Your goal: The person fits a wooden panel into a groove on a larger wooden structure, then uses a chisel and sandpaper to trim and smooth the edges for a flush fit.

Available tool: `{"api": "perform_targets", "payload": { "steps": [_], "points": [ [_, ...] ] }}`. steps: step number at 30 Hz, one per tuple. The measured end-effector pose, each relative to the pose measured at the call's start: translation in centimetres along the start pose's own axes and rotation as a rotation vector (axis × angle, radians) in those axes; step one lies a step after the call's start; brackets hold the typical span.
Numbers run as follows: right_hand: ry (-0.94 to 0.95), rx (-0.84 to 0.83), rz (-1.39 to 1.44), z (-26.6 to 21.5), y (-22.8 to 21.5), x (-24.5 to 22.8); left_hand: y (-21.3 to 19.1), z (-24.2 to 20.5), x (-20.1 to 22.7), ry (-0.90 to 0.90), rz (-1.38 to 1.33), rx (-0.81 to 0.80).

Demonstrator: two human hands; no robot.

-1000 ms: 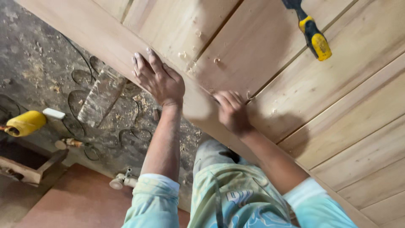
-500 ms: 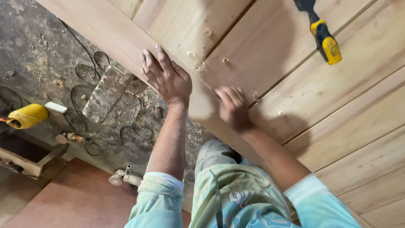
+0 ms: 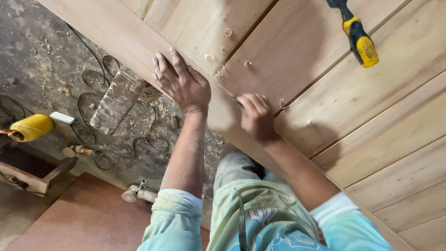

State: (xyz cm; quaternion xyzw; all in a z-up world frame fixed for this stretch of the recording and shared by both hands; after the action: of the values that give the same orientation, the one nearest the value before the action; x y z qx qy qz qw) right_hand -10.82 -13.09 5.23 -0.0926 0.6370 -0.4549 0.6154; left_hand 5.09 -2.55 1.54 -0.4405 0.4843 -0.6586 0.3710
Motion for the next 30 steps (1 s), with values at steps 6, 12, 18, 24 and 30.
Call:
{"api": "perform_targets", "payload": {
  "steps": [6, 12, 18, 24, 30],
  "points": [
    [-0.028, 0.047, 0.033, 3.9, 1.9, -0.5, 0.2, 1.0, 0.6, 0.015, -0.005, 0.008],
    [-0.03, -0.036, 0.048, 1.8, 0.5, -1.0, -0.1, -0.5, -0.5, -0.012, 0.013, -0.018],
    [-0.054, 0.031, 0.031, 3.2, 3.9, -0.4, 0.9, 0.2, -0.5, 0.015, 0.02, 0.02],
    [-0.028, 0.003, 0.061, 1.8, 1.8, -0.2, 1.2, -0.4, -1.0, 0.033, 0.06, -0.004],
    [0.048, -0.016, -0.033, -7.2, -4.6, 2.3, 1.3, 0.1, -0.8, 0.015, 0.103, -0.028]
  ]
}}
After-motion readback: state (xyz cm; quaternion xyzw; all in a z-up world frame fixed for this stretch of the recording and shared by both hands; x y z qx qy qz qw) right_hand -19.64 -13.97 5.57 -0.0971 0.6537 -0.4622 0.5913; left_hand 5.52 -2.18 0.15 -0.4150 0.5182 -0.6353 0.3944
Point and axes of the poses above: each hand's wrist, its own z-axis towards the middle knuckle, its own y-axis out of the palm, x = y × z, the point moved 5 cm from there along z, towards the middle knuckle
